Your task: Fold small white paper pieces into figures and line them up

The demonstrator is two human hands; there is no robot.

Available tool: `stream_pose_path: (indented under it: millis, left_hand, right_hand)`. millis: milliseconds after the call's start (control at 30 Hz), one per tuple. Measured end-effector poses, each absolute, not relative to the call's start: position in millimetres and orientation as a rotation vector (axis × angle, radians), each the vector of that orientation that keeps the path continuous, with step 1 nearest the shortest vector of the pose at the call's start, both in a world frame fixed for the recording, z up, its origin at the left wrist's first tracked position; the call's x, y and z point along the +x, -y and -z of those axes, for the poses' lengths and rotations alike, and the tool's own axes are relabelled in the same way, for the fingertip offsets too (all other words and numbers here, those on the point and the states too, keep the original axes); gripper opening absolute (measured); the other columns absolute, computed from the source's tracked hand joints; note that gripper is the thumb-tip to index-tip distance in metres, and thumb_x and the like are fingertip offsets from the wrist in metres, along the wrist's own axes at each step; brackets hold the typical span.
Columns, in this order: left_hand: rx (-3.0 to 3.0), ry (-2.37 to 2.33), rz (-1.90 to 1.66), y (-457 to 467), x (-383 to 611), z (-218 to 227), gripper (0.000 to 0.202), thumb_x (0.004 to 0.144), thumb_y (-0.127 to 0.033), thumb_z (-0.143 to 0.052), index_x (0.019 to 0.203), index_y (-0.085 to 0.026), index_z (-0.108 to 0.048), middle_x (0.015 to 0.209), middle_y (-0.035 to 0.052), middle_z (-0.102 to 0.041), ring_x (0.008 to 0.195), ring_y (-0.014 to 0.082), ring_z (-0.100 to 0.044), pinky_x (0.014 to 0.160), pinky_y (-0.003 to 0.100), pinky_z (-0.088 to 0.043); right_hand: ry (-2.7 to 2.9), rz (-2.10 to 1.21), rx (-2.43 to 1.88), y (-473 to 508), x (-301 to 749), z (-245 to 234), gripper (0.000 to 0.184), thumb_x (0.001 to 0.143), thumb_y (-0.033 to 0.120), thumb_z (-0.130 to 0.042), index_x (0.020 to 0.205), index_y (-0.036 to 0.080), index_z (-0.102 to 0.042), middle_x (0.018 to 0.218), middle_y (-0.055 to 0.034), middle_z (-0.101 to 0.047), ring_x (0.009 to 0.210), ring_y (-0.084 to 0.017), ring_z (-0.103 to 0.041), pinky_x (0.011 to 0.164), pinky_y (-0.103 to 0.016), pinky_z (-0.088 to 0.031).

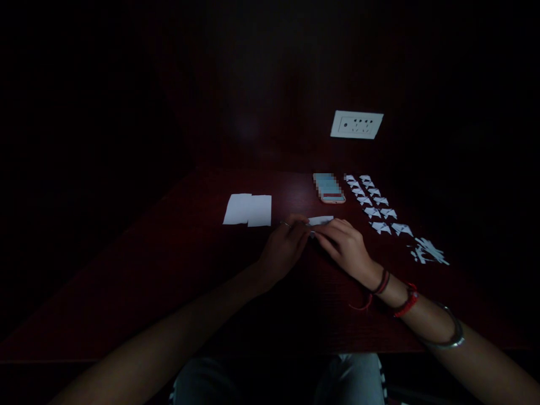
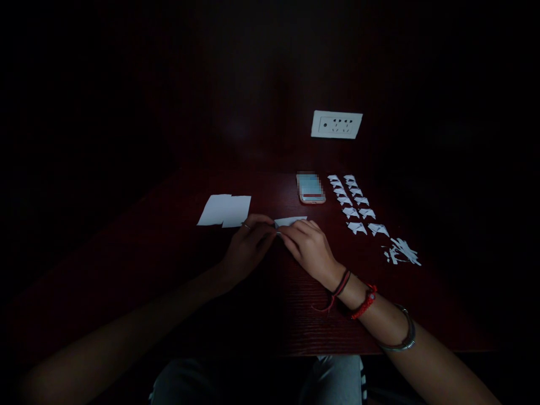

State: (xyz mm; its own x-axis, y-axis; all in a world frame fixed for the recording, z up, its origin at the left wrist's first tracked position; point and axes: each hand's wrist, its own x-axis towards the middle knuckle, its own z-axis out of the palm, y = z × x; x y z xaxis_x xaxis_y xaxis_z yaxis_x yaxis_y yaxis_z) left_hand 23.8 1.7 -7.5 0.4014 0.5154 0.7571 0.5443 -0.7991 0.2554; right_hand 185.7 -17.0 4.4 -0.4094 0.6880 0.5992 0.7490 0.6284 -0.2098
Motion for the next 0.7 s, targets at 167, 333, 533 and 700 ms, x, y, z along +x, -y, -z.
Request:
stream_pose_path:
  millis: [167, 333, 533, 700]
  left_hand:
    - [-2.64, 0.981, 1.29, -0.6, 24.9, 9.8, 0.013, 0.081, -0.011, -0.039, 0.088, -0.016, -0.048, 0.096, 0.0042, -0.047, 0.085, 0.0131, -0.049, 0.073, 0.026, -0.045]
    - [-2.663, 1.012, 1.307, 0.9, 25.6, 9.7, 0.012, 0.082, -0.014, -0.038, 0.087, -0.018, -0.049, 0.094, 0.0029, -0.047, 0.085, 0.0127, -0.049, 0.073, 0.026, -0.044]
    - [-2.67, 0.961, 1.392, -1.7, 24.0, 10.1, 0.006, 0.08, -0.012, -0.044, 0.081, -0.015, -0.049, 0.092, 0.0034, -0.047, 0.084, 0.0119, -0.048, 0.075, 0.026, -0.043]
    - [-2.648, 1.085, 1.501, -5.2, 21.9, 6.8, 0.007, 0.074, -0.009, -0.051, 0.076, -0.016, -0.051, 0.088, 0.0011, -0.048, 0.083, 0.0116, -0.048, 0.075, 0.026, -0.043]
  right_hand:
    - [2.253, 0.16, -1.14, 17.7, 186.2, -8.4, 0.017, 0.079, 0.021, -0.044, 0.088, 0.017, -0.058, 0.079, -0.0056, -0.051, 0.075, -0.016, -0.048, 0.069, -0.03, -0.04]
    - [2.199, 0.027, -1.164, 18.2, 187.3, -8.0, 0.015, 0.079, 0.019, -0.043, 0.085, 0.017, -0.057, 0.078, -0.0045, -0.051, 0.073, -0.014, -0.048, 0.067, -0.027, -0.04]
    - [2.165, -0.099, -1.116, 18.3, 188.5, -9.2, 0.014, 0.079, 0.019, -0.044, 0.079, 0.017, -0.058, 0.074, -0.0025, -0.052, 0.071, -0.013, -0.049, 0.064, -0.024, -0.04]
    - [2.097, -0.087, -1.117, 20.2, 187.9, -11.5, 0.013, 0.078, 0.02, -0.047, 0.087, 0.017, -0.055, 0.078, -0.0026, -0.052, 0.073, -0.013, -0.049, 0.066, -0.024, -0.04]
